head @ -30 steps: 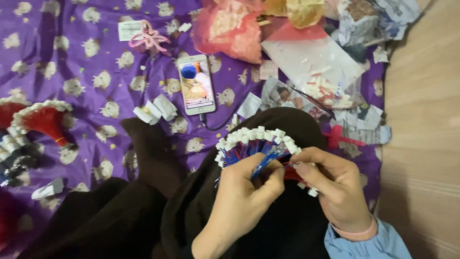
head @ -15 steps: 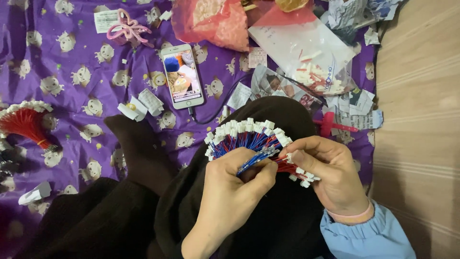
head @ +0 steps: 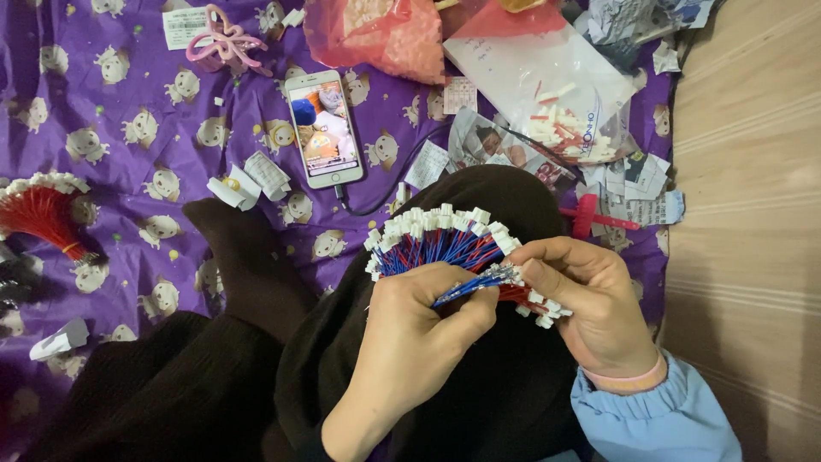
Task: Assembling wire bundles by manually inserting individual wires into plastic connectors
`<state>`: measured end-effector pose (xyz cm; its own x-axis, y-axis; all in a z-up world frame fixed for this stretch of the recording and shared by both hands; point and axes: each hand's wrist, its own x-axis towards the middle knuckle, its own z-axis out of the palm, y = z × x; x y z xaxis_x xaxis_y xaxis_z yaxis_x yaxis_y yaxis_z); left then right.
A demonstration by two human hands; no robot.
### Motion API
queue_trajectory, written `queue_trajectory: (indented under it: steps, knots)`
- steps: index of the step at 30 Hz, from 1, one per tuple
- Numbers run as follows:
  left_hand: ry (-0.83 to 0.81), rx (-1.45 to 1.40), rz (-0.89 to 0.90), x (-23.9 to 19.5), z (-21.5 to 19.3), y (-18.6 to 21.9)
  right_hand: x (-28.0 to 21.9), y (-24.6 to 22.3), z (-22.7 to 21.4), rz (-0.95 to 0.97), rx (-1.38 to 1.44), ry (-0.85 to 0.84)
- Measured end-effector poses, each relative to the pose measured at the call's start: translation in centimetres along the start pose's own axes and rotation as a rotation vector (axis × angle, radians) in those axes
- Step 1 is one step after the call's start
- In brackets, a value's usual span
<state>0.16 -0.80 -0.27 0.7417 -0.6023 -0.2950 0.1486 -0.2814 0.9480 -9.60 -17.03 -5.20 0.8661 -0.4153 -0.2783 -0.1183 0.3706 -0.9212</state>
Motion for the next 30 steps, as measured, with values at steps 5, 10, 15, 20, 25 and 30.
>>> queue_trajectory:
  steps: [5,10,15,20,25,30]
  knots:
    - [0.009,-0.005,-0.019,0.1,-0.1,0.2,-0.1,0.1,0.0,-0.004,-0.044,0.008]
    - [0.076,0.01,-0.083,0.0,0.0,0.3,-0.1,0.3,0.1,0.012,-0.073,0.026]
    - [0.049,0.04,0.021,-0.1,0.0,0.5,-0.3,0.6,0.4,0.034,-0.1,0.137]
    - [0.035,0.094,0.045,0.0,0.0,0.7,-0.3,0.8,0.2,0.024,-0.123,0.14]
    - [-0.034,0.143,0.146,-0.2,-1.1,0.5,-0.2,0.7,0.7,0.017,-0.143,0.132]
    - [0.314,-0.26,0.073,-0.7,-5.7,-1.3,-0.1,0.5,0.8,-0.02,-0.159,0.129]
